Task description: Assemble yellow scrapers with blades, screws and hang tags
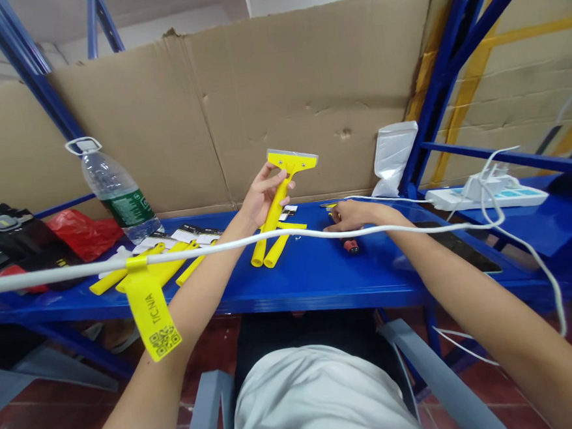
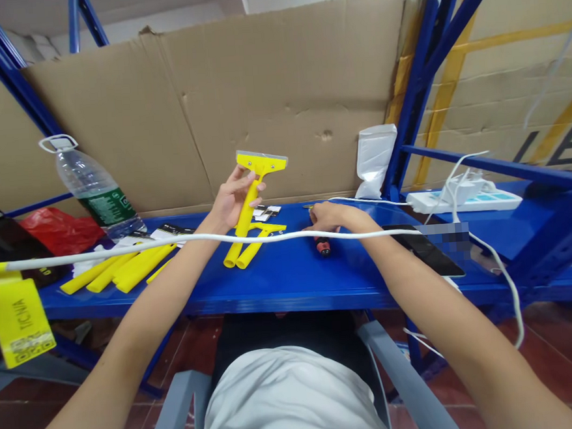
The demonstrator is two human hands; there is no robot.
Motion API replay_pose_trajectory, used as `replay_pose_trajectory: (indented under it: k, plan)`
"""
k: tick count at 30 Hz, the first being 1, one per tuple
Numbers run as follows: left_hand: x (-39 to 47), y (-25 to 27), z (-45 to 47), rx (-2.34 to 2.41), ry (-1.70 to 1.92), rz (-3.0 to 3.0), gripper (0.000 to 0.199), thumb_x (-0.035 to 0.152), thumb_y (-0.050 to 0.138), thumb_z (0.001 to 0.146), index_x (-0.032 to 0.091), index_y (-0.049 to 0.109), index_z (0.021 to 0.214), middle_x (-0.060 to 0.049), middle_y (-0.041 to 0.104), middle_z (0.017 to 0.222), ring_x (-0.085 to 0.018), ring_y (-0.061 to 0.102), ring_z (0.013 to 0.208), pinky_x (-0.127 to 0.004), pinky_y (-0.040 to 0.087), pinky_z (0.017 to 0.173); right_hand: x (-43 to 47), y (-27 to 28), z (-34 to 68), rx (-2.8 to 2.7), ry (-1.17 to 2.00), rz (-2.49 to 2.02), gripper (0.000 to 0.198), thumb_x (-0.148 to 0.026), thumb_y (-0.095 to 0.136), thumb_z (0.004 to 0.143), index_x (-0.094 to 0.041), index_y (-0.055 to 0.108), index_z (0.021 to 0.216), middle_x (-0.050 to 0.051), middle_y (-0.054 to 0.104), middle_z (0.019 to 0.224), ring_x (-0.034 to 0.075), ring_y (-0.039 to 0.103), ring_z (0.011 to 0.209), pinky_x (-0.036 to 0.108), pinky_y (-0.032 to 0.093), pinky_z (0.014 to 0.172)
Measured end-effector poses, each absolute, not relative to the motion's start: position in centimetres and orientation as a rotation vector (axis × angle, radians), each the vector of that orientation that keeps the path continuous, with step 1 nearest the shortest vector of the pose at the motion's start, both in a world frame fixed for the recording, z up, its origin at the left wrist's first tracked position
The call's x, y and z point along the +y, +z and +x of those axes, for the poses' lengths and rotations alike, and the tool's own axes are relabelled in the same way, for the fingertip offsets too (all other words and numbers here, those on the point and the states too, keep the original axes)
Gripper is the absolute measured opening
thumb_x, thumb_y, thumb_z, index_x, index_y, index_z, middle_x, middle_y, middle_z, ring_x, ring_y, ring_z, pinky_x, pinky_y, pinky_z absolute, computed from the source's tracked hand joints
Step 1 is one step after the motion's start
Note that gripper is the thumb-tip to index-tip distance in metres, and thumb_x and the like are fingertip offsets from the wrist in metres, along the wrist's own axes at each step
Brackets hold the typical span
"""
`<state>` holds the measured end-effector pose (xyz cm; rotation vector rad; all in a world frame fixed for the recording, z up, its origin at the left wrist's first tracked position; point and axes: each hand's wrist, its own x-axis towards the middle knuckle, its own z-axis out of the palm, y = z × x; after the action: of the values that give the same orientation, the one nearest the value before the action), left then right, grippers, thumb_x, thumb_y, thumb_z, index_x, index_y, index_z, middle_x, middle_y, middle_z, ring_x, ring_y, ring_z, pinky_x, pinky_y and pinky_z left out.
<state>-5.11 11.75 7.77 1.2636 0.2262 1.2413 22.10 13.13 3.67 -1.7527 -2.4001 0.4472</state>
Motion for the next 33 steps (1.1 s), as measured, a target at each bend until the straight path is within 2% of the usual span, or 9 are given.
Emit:
replay_pose_trajectory:
  k: [4, 9, 14, 21, 23, 26, 28, 30, 33]
  plan:
    - [11.9, 7.6, -5.2, 0.194, 1.228, 1.259, 0.037, 0.016, 0.093, 0.08, 0.025, 0.067, 0.106, 0.001, 0.07, 0.1, -0.011, 0.071, 0.075, -0.017, 0.044, 0.047, 12.3, 4.6, 21.4, -2.453, 0.465, -1.788, 0.049, -0.067, 0.09, 0.08, -0.02, 0.075, 0.075, 0.008, 0.079, 0.075, 0.021, 0.07, 0.063, 0.031, 0.049, 0.059]
    - [12.0, 7.6, -5.3, 0.175, 1.216, 1.236, 0.035, 0.014, 0.093, 0.08, 0.026, 0.07, 0.105, 0.001, 0.071, 0.1, -0.012, 0.07, 0.075, -0.018, 0.044, 0.047, 11.7, 5.1, 21.3, -2.448, 0.48, -1.859, 0.06, -0.077, 0.081, 0.085, -0.018, 0.076, 0.079, 0.011, 0.08, 0.08, 0.023, 0.072, 0.067, 0.032, 0.051, 0.06]
    - [11.8, 7.8, -5.3, 0.223, 1.222, 1.235, 0.034, 0.014, 0.092, 0.081, 0.026, 0.07, 0.104, 0.0, 0.071, 0.101, -0.012, 0.069, 0.075, -0.018, 0.041, 0.047, 11.5, 5.0, 21.4, -2.442, 0.539, -1.818, 0.05, -0.067, 0.086, 0.085, -0.019, 0.077, 0.076, 0.009, 0.078, 0.072, 0.024, 0.072, 0.064, 0.034, 0.054, 0.064]
    - [11.7, 7.8, -5.1, 0.244, 1.232, 1.238, 0.035, 0.013, 0.092, 0.081, 0.024, 0.069, 0.105, -0.001, 0.069, 0.101, -0.013, 0.07, 0.077, -0.019, 0.042, 0.048, 11.9, 4.9, 20.8, -2.321, 0.605, -1.596, 0.053, -0.059, 0.073, 0.1, -0.021, 0.068, 0.063, 0.01, 0.073, 0.058, 0.022, 0.066, 0.051, 0.037, 0.057, 0.066]
    - [11.7, 7.8, -5.1, 0.275, 1.246, 1.237, 0.034, 0.013, 0.091, 0.082, 0.024, 0.068, 0.104, -0.001, 0.068, 0.101, -0.013, 0.07, 0.077, -0.019, 0.041, 0.048, 12.2, 4.7, 20.5, -2.225, 0.546, -1.535, 0.047, -0.057, 0.073, 0.101, -0.021, 0.068, 0.071, 0.01, 0.075, 0.062, 0.02, 0.065, 0.049, 0.036, 0.056, 0.064]
    - [11.9, 7.9, -5.1, 0.29, 1.268, 1.229, 0.033, 0.014, 0.091, 0.082, 0.023, 0.066, 0.101, -0.001, 0.067, 0.101, -0.013, 0.069, 0.078, -0.019, 0.041, 0.048, 12.5, 4.5, 20.0, -2.024, 0.451, -1.488, 0.033, -0.055, 0.068, 0.105, -0.022, 0.067, 0.1, 0.007, 0.079, 0.07, 0.02, 0.063, 0.046, 0.035, 0.052, 0.054]
    - [12.2, 7.9, -5.1, 0.283, 1.276, 1.219, 0.035, 0.013, 0.091, 0.081, 0.023, 0.065, 0.102, -0.001, 0.069, 0.104, -0.013, 0.069, 0.078, -0.019, 0.042, 0.048, 12.6, 4.5, 19.9, -1.895, 0.398, -1.47, 0.037, -0.057, 0.067, 0.105, -0.023, 0.062, 0.116, 0.005, 0.078, 0.071, 0.021, 0.061, 0.043, 0.034, 0.048, 0.047]
    - [12.6, 7.7, -5.1, 0.296, 1.286, 1.213, 0.037, 0.013, 0.092, 0.081, 0.023, 0.064, 0.103, -0.001, 0.071, 0.107, -0.013, 0.069, 0.079, -0.018, 0.043, 0.048, 12.7, 4.5, 19.9, -1.808, 0.369, -1.453, 0.041, -0.06, 0.07, 0.103, -0.024, 0.059, 0.118, 0.002, 0.075, 0.066, 0.02, 0.058, 0.041, 0.033, 0.044, 0.045]
    - [13.4, 7.4, -5.1, 0.371, 1.31, 1.198, 0.036, 0.013, 0.09, 0.084, 0.022, 0.061, 0.102, -0.003, 0.072, 0.108, -0.012, 0.069, 0.079, -0.018, 0.044, 0.048, 13.2, 4.3, 20.2, -1.749, 0.371, -1.436, 0.037, -0.06, 0.069, 0.102, -0.025, 0.059, 0.1, 0.0, 0.067, 0.058, 0.018, 0.055, 0.04, 0.032, 0.043, 0.046]
